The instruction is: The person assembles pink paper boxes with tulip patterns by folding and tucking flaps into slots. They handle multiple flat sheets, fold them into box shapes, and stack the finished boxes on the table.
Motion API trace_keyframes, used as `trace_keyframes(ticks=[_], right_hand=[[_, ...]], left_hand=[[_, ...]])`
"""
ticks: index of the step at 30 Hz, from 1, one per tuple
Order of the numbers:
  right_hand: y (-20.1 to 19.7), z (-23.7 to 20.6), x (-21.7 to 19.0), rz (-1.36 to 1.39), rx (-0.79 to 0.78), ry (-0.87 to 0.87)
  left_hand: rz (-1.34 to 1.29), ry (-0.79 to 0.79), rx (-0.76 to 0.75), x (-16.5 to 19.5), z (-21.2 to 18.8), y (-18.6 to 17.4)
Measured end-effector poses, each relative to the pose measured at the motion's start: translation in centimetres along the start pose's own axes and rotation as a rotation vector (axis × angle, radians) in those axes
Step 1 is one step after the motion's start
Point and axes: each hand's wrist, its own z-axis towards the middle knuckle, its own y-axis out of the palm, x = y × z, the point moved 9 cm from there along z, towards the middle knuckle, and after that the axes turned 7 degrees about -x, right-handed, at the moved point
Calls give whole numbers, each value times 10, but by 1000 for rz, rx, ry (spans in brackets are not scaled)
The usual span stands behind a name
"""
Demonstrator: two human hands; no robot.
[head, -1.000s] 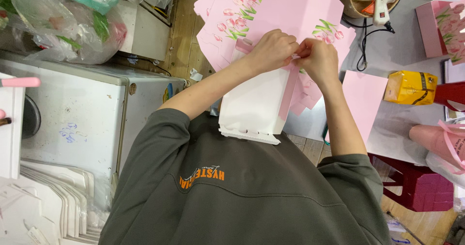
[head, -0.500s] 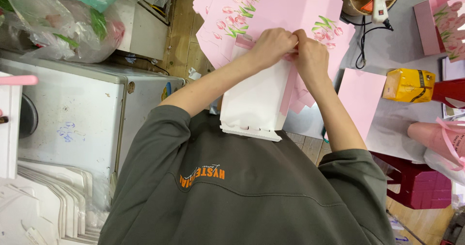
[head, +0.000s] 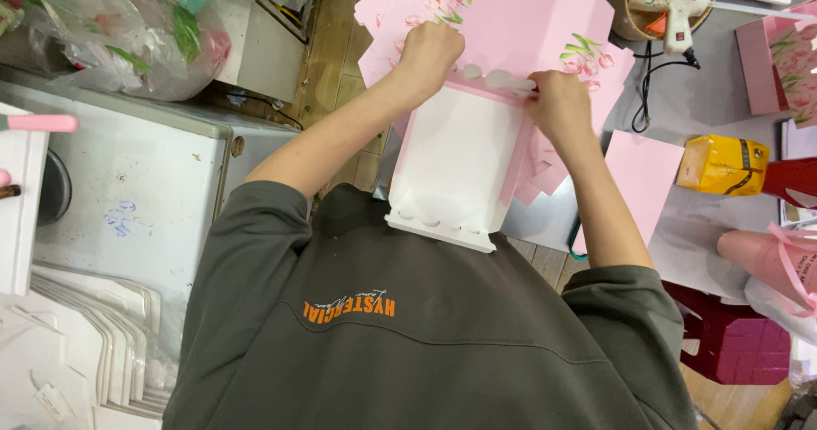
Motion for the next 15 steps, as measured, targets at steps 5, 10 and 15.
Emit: trace_keyframes(ticks=[5,10,15], right_hand=[[-15,-1,-2,-92,152,37],[-49,-10,20,456,302,86],[-82,-43,18,694,454,-129]], left_hand=[[-88,-3,91,-4,-1,-23],[-690,62,151,-25,-39,-81],[-207,431,285,14,-114,-129]])
